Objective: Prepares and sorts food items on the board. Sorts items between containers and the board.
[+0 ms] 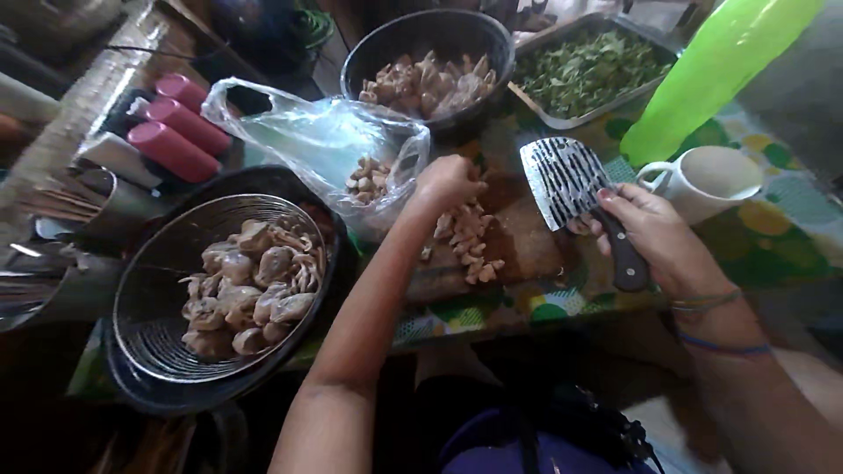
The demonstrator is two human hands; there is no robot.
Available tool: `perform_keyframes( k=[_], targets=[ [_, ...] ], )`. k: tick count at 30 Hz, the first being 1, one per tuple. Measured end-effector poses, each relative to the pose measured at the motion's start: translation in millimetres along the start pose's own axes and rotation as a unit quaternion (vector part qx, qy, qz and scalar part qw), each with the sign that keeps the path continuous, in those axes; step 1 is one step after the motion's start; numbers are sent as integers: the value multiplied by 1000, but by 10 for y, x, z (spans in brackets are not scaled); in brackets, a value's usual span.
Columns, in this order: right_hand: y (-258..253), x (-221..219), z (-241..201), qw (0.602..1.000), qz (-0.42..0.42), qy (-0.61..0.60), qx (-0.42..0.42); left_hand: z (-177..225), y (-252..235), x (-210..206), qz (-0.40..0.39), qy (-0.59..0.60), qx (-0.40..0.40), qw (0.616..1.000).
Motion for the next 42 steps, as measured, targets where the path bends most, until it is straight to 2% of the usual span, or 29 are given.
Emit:
perform_keyframes(
  k=[2,4,6,10,12,15,18,19,21,24,27,30,33,35,36,38,40,41,42],
  targets=[
    [-14,-17,-37,1000,14,-10,7,-56,-252,23,57,7,50,997],
    [4,-24,-46,1000,23,-19,9,-73,-492,-43,74,12,95,993],
    [38,-13,-24,999,31,-22,8,-16,-634,-158,54,3,121,991],
    [63,52,106,999,32,-24,6,121,-740,-282,22,3,112,993],
    [68,69,155,999,30,-32,7,56,-755,-273,11,12,112,994],
    [77,84,176,999,20,-27,19,2,-592,-132,36,33,72,996],
    [26,71,115,996,-13,75,56,147,-73,-132,-8,53,-44,998],
    [-21,46,63,984,-26,155,90,179,106,-179,-21,54,-75,995],
    [-134,-89,-130,919,-37,346,184,158,381,-196,20,60,-92,994],
    [-291,-493,-406,794,-51,519,312,-118,695,-159,204,77,-50,975],
    [-461,-882,-480,741,-101,557,362,-466,1000,-328,334,98,28,937],
    [-234,-1118,-365,696,-148,556,429,-755,1142,-595,355,131,80,922],
    [123,-1115,-208,668,-155,547,479,-900,1141,-727,358,149,64,920],
    [264,-978,-173,691,-147,538,460,-924,1073,-731,359,161,35,919],
    [297,-872,-171,722,-131,521,437,-914,1036,-726,350,180,27,919],
    [332,-600,-119,825,-88,451,328,-871,1002,-747,331,222,26,917],
    [386,-322,97,934,-24,307,183,-810,1012,-791,319,266,37,909],
    [446,-233,236,968,7,220,119,-763,1013,-806,314,284,42,905],
    [519,-186,367,986,32,151,62,-708,1002,-813,307,301,46,902]
  ],
)
Point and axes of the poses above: each hand's wrist, its own y-axis away from the middle knuckle, its own x-axis out of the back of the hand, z = x × y, the point moved 7 cm from there along -y, towards the middle knuckle, and after that the axes turned 2 degrees about x, right-handed, at the moved point
